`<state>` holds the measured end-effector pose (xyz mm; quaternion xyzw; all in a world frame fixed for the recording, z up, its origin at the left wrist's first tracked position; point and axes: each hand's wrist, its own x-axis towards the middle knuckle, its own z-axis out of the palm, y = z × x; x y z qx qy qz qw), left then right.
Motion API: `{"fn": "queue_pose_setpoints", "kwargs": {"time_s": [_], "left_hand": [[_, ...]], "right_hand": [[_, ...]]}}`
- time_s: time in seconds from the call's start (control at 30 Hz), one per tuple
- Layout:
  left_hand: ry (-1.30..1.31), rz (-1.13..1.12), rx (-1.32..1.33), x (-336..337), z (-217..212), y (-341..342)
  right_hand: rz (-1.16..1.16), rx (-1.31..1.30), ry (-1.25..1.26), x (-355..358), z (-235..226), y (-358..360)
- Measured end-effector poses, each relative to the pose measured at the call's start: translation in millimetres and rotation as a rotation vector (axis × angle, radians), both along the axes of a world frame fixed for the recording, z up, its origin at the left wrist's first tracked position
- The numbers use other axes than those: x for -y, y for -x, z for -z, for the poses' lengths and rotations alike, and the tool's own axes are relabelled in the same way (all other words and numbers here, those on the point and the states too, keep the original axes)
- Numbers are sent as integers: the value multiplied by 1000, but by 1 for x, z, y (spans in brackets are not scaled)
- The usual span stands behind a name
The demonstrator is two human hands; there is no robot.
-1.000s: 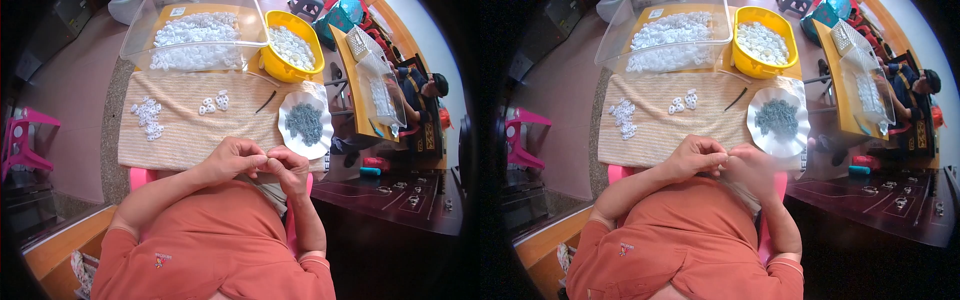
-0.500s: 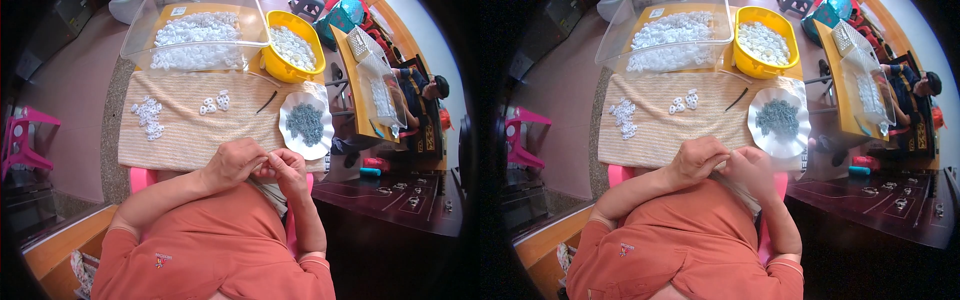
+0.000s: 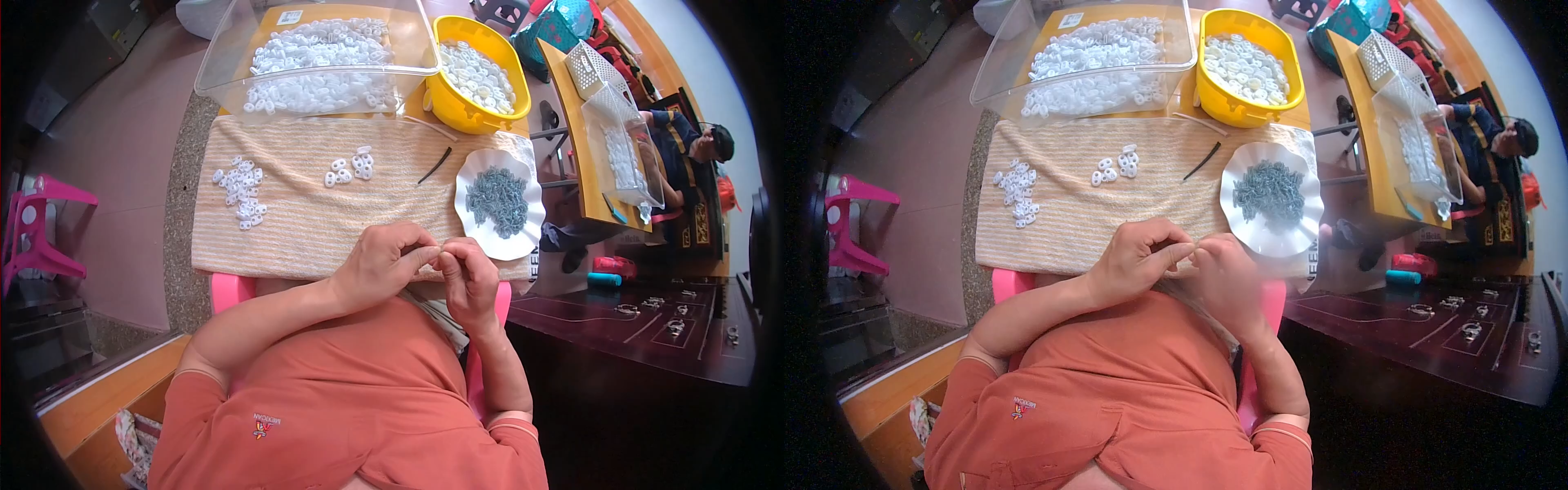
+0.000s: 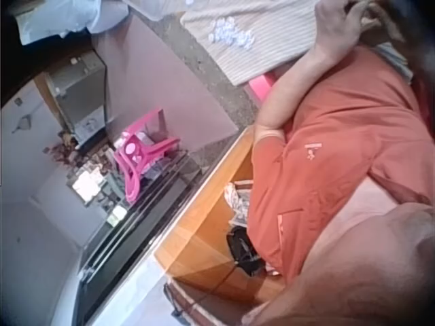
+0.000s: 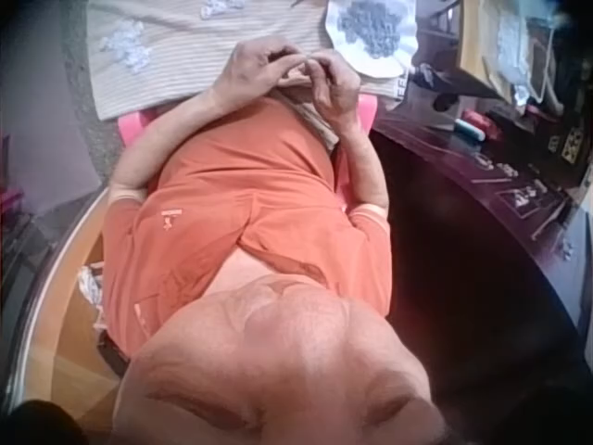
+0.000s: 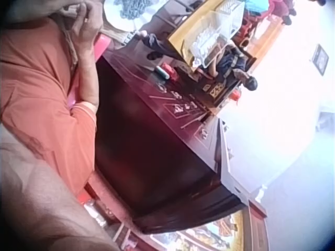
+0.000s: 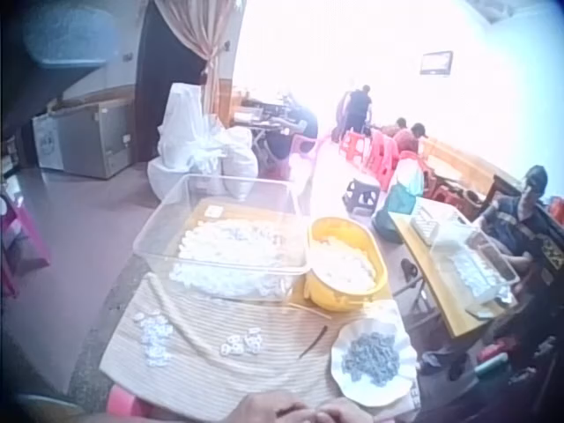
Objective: Assembling small white plastic components by manually inserting tiny grey pins.
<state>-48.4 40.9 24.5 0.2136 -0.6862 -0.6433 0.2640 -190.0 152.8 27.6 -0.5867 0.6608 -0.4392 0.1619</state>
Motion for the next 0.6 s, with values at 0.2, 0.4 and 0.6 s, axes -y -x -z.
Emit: {"fn": "queue_pose_setpoints", "kwargs": {"time_s": [0.2,0.4,0.6], "left_hand": [[-221,95,9,2,-2,0],[-385,122,-4,2,-2,2],[-671,132,-1,2,4,5]], "right_hand": [[45,81,9,-1,5,0],[89,-36,-17,-2,4,0],[50,-332,40,-1,6,3]]}}
